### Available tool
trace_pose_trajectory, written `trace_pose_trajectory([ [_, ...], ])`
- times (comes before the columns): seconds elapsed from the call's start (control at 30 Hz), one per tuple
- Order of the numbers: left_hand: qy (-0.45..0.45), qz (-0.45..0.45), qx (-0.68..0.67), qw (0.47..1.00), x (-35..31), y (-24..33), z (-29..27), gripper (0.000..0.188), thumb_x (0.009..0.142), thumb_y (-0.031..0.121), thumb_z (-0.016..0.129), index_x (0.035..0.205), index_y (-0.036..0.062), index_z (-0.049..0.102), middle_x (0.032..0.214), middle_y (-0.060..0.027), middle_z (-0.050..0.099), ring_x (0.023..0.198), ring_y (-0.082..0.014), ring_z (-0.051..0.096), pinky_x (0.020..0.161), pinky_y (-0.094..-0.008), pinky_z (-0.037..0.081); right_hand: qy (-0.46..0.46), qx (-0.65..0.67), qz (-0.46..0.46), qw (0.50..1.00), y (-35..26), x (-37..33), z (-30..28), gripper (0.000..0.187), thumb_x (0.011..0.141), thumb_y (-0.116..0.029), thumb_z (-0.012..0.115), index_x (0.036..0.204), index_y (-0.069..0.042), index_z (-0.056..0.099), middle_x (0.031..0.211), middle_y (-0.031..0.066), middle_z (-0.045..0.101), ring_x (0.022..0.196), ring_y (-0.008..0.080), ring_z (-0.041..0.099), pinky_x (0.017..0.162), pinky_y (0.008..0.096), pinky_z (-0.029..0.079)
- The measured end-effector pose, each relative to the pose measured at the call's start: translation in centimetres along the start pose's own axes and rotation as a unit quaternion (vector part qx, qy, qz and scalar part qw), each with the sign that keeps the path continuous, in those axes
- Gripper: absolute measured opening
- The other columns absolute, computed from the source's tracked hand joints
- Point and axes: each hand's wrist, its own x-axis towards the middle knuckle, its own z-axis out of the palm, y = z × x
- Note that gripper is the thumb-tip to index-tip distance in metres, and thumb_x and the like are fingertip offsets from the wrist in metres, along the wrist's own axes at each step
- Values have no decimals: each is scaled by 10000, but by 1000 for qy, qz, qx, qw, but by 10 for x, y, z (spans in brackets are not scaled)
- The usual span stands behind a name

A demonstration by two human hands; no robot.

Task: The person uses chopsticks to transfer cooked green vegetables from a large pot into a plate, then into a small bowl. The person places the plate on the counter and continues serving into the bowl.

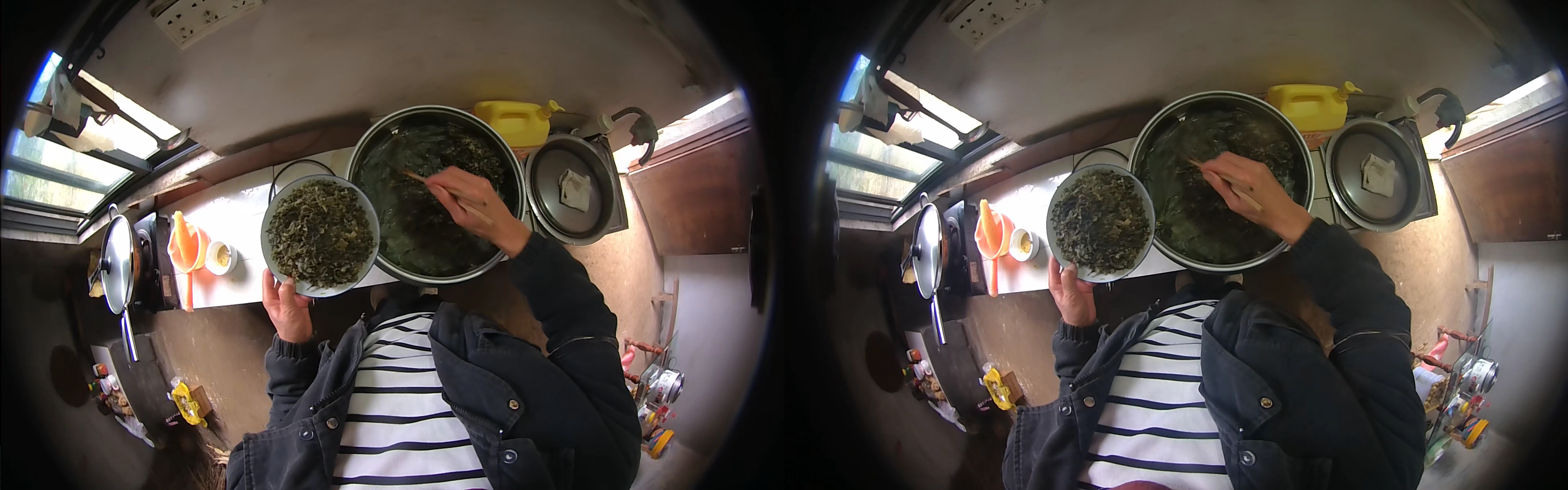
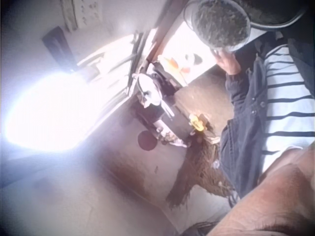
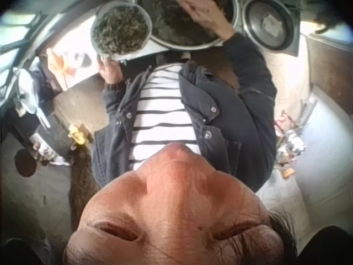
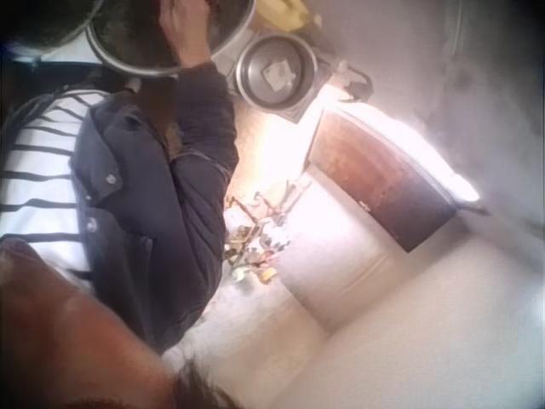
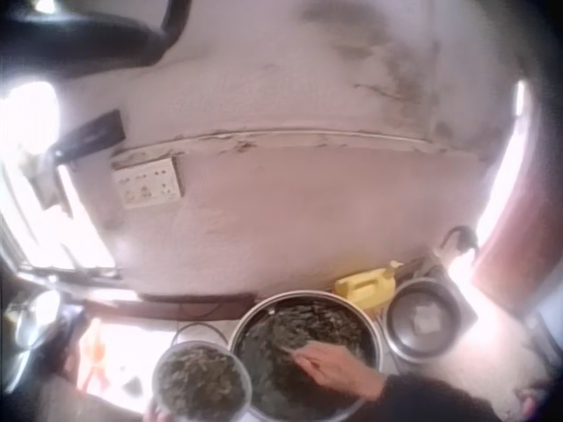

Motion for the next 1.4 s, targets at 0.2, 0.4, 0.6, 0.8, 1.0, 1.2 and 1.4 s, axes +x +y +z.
trace_pose_trajectory([
  [0.2, 12, -5, 5, 1000, 1, -3, 4, 351, 947, 44, 467, 1297, 16, 464, 988, -29, 599, 700, -72, 548, 566, -213, 469, -41, -1, 69, 997, -23, -47, -47, 132, 960, -70, 586, 1021, 21, 661, 898, 118, 651, 720, 205, 653, 647, 294, 524],
  [0.4, 9, -22, 17, 1000, 8, -9, 4, 366, 953, 78, 514, 1313, 36, 460, 995, -30, 598, 741, -70, 574, 555, -203, 499, 76, 222, 282, 930, -13, -57, -55, 257, 1034, -194, 509, 1169, -22, 644, 977, 73, 652, 741, 126, 654, 647, 267, 557],
  [0.6, -31, -29, -9, 999, 8, -10, 12, 367, 941, 78, 493, 1303, 35, 455, 1076, -70, 604, 831, -134, 637, 622, -270, 587, 76, 255, 322, 908, 5, -66, -41, 284, 1033, -228, 516, 1181, -20, 639, 1013, 75, 648, 743, 124, 661, 658, 266, 575],
  [0.8, -19, -44, -12, 999, 1, -13, 12, 378, 933, 77, 484, 1309, 45, 455, 1096, -76, 600, 850, -160, 648, 643, -305, 603, 93, 213, 297, 926, 7, -73, -29, 274, 1028, -215, 528, 1140, 9, 638, 970, 114, 670, 782, 153, 685, 688, 270, 590],
  [1.0, -34, -28, -21, 999, -5, -10, 12, 335, 946, 53, 465, 1279, 22, 465, 1127, -114, 614, 908, -205, 670, 684, -354, 618, 156, 185, 298, 923, 8, -83, -25, 295, 1029, -223, 534, 1151, 21, 644, 948, 118, 676, 764, 155, 678, 684, 290, 591],
  [1.2, -35, -33, -25, 999, -6, -9, 12, 317, 958, 36, 419, 1275, 29, 439, 1137, -108, 603, 904, -206, 667, 673, -349, 610, 204, 236, 319, 895, -9, -87, -43, 307, 1026, -242, 537, 1146, 19, 645, 939, 105, 668, 730, 152, 673, 647, 274, 591],
  [1.4, -50, -29, -34, 998, -3, -12, 12, 336, 941, 24, 442, 1276, 14, 448, 1111, -116, 603, 891, -224, 670, 697, -403, 635, 132, 308, 366, 868, -28, -96, -28, 306, 1025, -250, 536, 1143, 15, 635, 954, 108, 654, 736, 152, 675, 656, 274, 592],
])
